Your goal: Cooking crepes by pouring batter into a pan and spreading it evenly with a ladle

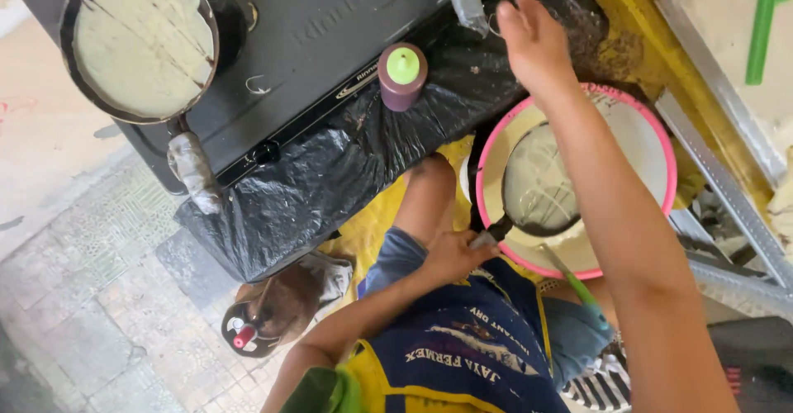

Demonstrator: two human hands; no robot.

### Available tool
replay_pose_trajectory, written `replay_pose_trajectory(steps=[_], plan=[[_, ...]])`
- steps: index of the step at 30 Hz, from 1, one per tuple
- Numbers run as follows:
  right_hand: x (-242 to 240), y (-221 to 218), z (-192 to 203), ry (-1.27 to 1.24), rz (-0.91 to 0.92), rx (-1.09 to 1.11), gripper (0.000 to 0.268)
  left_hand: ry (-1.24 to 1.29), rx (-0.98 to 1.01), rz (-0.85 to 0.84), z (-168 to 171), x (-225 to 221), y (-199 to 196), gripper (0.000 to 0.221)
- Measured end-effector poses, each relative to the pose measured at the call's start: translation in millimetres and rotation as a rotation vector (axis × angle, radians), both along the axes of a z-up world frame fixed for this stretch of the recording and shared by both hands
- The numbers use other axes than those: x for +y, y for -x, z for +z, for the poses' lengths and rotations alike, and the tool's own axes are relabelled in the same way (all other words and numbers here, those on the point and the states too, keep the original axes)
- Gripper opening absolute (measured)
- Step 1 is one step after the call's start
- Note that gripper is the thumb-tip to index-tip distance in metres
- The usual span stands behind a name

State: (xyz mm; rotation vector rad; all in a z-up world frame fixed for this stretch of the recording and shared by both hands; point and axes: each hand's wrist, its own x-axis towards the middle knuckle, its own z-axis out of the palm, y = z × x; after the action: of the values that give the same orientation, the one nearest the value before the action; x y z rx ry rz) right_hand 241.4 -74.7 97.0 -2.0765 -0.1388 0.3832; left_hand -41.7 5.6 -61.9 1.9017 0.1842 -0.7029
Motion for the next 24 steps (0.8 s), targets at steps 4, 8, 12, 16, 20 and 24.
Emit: replay_pose_trajectory(steps=[4,8,12,16,20,24], plan=[[68.3,-84.3,-13.3,-0.594,-0.119,0.76,0.055,0.3,0.17,0.173,22.9,6.2,-13.8,0.043],[64.4,-87.7,25.9,-0.709,-0.147,0.716,0.027,0.534,0.208,0.362,66.3,17.7,-106.3,0.035],[-11.8,-62.3,66.1,-1.031,-0.049,0.704,0.031,0.516,-0.049,0.614,108.6,38.7,-213.6,0.043],[-112.2,-1.9,97.3,-0.954,-0.066,0.502,0.056,0.656,-0.336,0.926,112.6,52.2,-300.0,0.039],[-197.0,65.0,70.0,-1.014,-0.007,0.378,0.049,0.742,-0.389,1.09,95.7,55.3,-342.5,0.034],[-266.6,138.3,23.1,-1.186,-0.356,0.499,0.058,0.696,-0.332,1.234,66.3,64.0,-371.4,0.036]])
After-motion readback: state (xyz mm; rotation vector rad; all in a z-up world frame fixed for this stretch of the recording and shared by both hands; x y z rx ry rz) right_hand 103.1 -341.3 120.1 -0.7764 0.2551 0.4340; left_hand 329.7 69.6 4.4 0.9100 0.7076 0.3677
